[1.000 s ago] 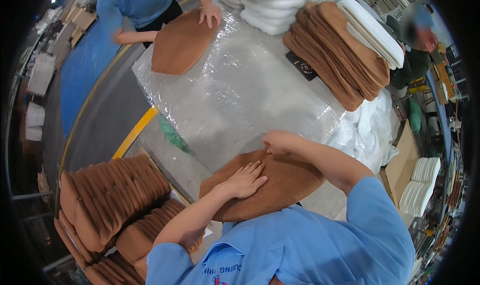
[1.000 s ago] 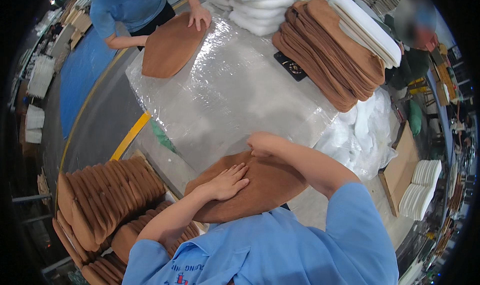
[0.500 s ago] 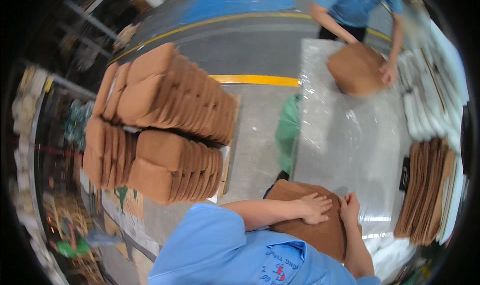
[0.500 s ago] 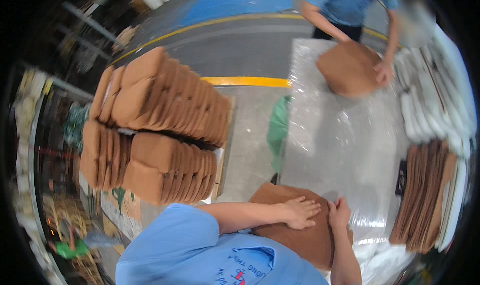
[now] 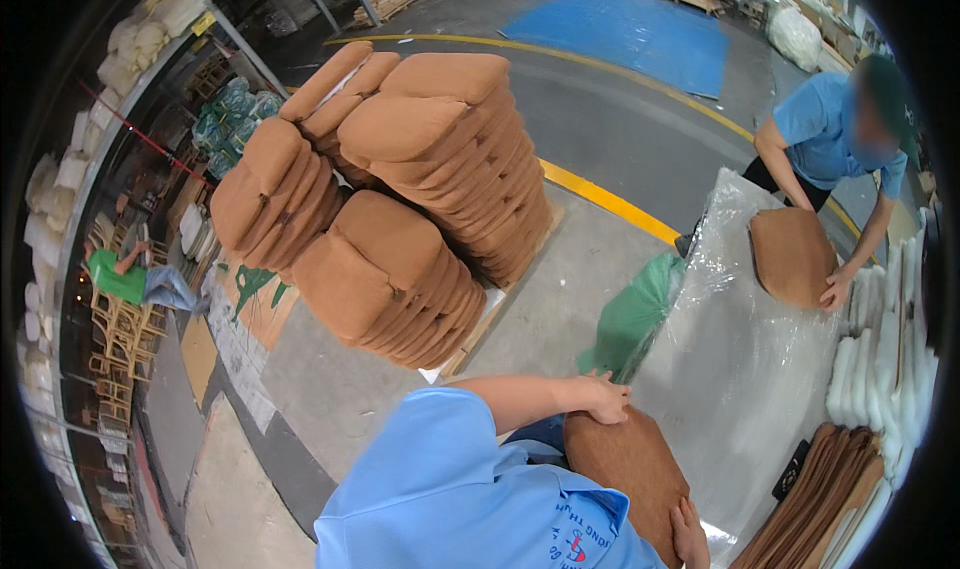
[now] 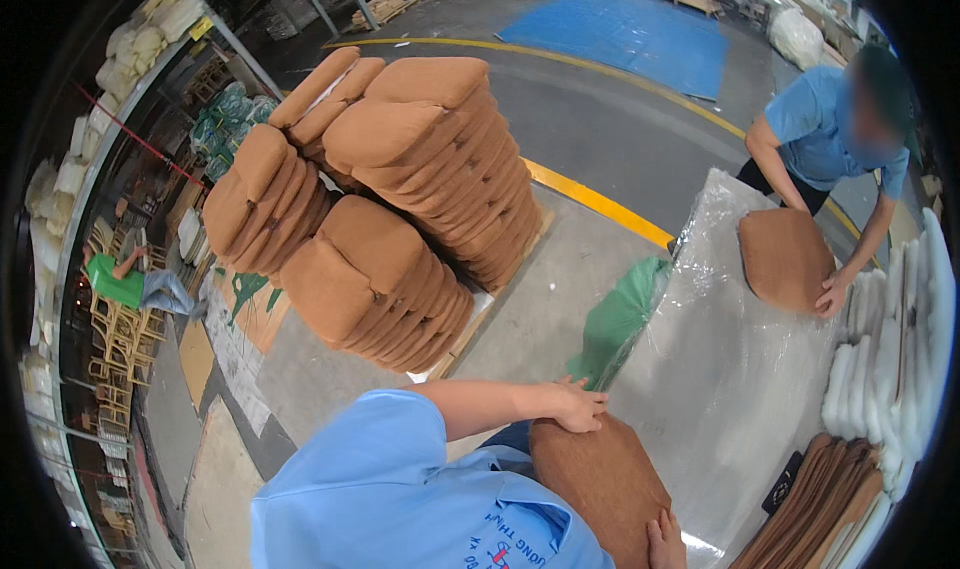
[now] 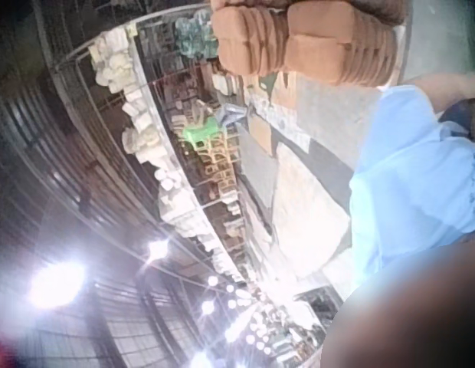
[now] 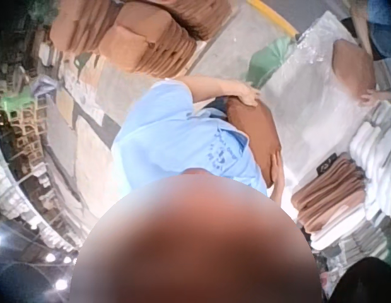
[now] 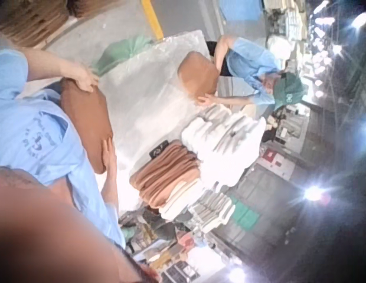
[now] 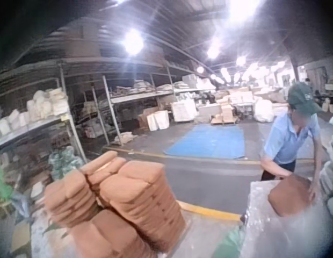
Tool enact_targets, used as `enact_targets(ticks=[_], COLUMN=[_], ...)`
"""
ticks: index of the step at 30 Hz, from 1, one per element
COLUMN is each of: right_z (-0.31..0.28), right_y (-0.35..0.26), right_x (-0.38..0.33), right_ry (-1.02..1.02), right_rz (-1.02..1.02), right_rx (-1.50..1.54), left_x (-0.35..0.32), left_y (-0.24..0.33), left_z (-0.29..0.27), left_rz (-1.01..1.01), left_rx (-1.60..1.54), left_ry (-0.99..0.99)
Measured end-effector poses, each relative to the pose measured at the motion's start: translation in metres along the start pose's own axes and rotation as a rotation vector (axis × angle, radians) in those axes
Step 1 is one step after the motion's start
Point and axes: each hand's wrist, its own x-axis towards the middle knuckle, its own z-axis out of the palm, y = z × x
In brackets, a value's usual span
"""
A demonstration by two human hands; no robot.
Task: The person repeatedly picks up brown fabric covers and white foam inserts, inserts the foam into the covers, and stacks the finished cushions. The person works at a table in a factory setting with other workers nearby.
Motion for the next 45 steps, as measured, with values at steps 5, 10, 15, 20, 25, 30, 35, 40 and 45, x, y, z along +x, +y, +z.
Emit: enact_targets(ticks=[5,10,15,20,25,30,35,40,45], right_z=[-0.009,-0.015,-0.02,-0.023,-0.009,0.04,0.124,0.142,0.228], right_y=[-0.003,-0.037,-0.07,-0.123,-0.186,-0.28,-0.394,-0.531,-0.615], right_x=[-0.011,-0.016,-0.034,-0.042,-0.029,0.04,0.069,0.097,0.13], right_ry=[0.115,0.244,0.397,0.473,0.397,0.247,-0.113,-0.405,-0.369], right_rz=[0.175,0.278,0.308,0.189,-0.051,-0.584,-0.66,-0.667,-0.258], right_rx=[0.181,0.467,0.828,1.207,1.584,1.719,1.531,1.455,1.46], left_x=[-0.008,0.021,0.005,-0.032,-0.194,-0.294,-0.333,-0.367,-0.376], left_y=[-0.01,-0.043,-0.047,-0.078,-0.115,-0.133,-0.248,-0.342,-0.418], left_z=[-0.003,0.022,0.024,-0.001,-0.101,-0.07,-0.001,0.058,0.101], left_rz=[-0.272,-0.159,-0.087,0.044,0.913,1.455,0.955,0.539,0.425], left_rx=[-0.317,-0.632,-0.705,-0.78,-1.609,-1.293,-1.262,-1.154,-1.237], left_ry=[0.189,0.142,0.171,0.411,0.421,0.693,1.1,1.174,1.171])
